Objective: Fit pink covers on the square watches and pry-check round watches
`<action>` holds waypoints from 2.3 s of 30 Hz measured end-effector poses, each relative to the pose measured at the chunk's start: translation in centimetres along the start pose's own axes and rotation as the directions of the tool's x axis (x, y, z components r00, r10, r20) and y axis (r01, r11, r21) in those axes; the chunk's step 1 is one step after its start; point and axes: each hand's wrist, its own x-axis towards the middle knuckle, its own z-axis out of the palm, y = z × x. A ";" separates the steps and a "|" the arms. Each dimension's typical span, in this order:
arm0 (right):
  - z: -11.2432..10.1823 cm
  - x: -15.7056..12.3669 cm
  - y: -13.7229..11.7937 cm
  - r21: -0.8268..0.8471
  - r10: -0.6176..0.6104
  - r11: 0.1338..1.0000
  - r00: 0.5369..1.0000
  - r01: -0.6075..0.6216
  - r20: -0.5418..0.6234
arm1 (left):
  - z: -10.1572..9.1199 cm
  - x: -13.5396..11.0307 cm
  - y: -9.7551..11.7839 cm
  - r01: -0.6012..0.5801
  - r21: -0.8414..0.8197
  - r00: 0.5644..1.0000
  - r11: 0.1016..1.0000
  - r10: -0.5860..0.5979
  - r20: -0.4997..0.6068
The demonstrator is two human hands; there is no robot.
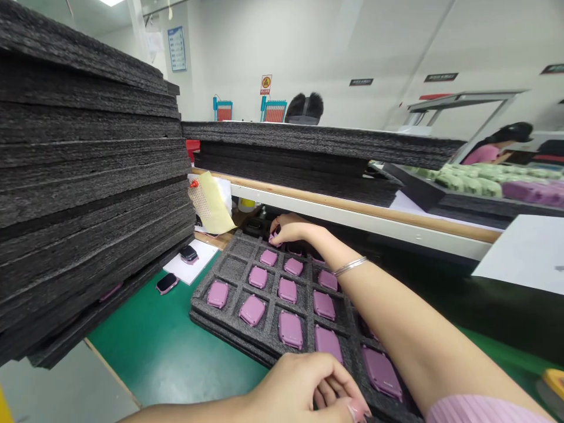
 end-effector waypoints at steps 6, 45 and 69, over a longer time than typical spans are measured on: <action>-0.4 -2.3 2.4 0.014 0.057 0.998 0.993 -0.059 0.102 | 0.0 -0.2 0.1 -0.059 -0.022 0.995 0.998 0.060 0.075; 14.5 -23.5 -3.0 0.367 -0.060 0.540 0.470 0.757 -0.881 | -0.2 -0.4 2.0 0.102 -0.647 0.993 0.756 -0.041 0.109; 15.4 -23.7 -3.2 0.437 -0.045 0.552 0.549 0.710 -0.835 | -0.5 -0.3 2.6 -0.032 -0.218 0.994 0.975 0.053 0.091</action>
